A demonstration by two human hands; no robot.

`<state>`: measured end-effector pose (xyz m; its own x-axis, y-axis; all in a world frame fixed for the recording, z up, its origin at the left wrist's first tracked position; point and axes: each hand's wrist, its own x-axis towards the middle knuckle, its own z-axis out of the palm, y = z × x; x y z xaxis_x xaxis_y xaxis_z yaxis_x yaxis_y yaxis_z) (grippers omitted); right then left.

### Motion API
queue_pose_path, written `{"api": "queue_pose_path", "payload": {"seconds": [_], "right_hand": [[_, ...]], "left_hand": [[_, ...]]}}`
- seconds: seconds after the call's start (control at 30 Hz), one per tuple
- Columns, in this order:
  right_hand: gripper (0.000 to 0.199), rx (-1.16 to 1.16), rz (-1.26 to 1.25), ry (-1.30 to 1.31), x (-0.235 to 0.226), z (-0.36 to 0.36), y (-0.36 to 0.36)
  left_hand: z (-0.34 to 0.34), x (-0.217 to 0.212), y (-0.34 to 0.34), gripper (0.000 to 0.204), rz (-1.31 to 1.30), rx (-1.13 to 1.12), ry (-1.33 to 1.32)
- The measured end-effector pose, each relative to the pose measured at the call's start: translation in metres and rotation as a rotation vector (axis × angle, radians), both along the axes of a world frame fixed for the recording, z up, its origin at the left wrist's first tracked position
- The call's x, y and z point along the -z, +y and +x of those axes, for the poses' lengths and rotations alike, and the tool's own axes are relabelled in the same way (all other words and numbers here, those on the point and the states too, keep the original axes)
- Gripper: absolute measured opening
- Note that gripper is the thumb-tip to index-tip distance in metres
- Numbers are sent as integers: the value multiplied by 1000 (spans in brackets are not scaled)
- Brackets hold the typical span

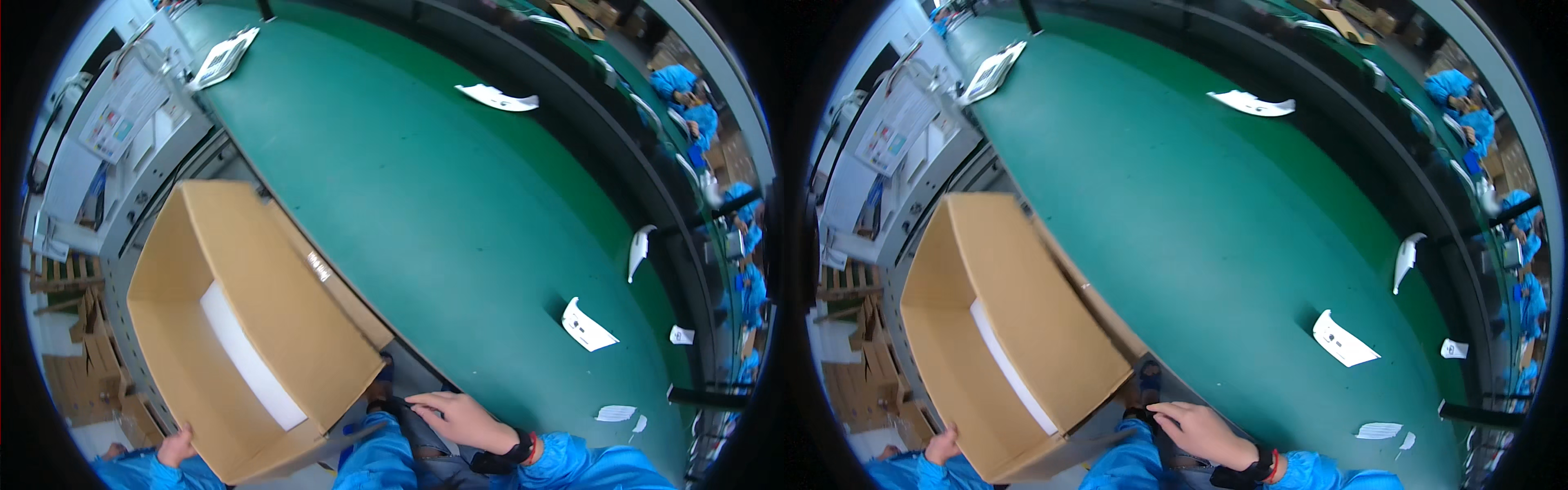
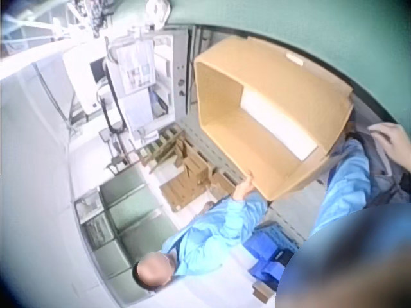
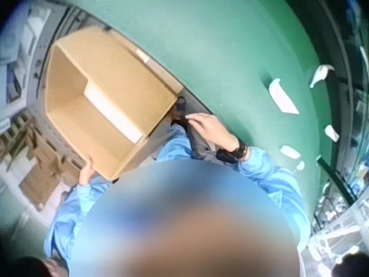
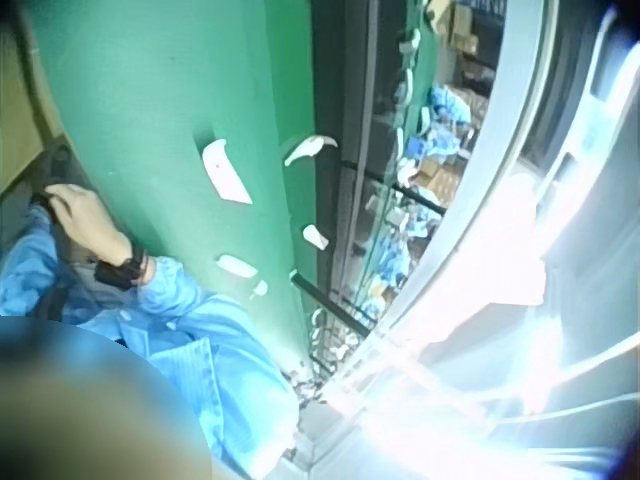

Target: Packing curved plastic components into boxes at a manufacturing assembly line.

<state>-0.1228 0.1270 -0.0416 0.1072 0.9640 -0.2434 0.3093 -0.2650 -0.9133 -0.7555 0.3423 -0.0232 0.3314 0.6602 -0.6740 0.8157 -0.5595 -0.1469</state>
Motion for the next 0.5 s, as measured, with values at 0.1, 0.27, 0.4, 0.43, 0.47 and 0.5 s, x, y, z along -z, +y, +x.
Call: {"api": "queue_pose_path", "payload": {"seconds": [0.1, 0.27, 0.4, 0.43, 0.47, 0.5], "right_hand": [[17, 139, -21, 41, -25, 44, 16], [27, 245, 267, -670, -17, 165, 95], [57, 248, 199, -1066, 6, 241, 163], [61, 209, 205, -1080, 11, 229, 186], [61, 254, 185, -1099, 11, 250, 183], [62, 259, 158, -1112, 13, 260, 185]], "left_hand": [[1, 13, -6, 66, -48, -73, 108], [167, 68, -51, 64, -165, -384, -114], [458, 133, -176, 64, -243, -721, -316], [542, 125, -213, 63, -226, -839, -357], [563, 88, -180, 63, -235, -789, -364], [537, 65, -161, 59, -320, -1035, -544]]}}
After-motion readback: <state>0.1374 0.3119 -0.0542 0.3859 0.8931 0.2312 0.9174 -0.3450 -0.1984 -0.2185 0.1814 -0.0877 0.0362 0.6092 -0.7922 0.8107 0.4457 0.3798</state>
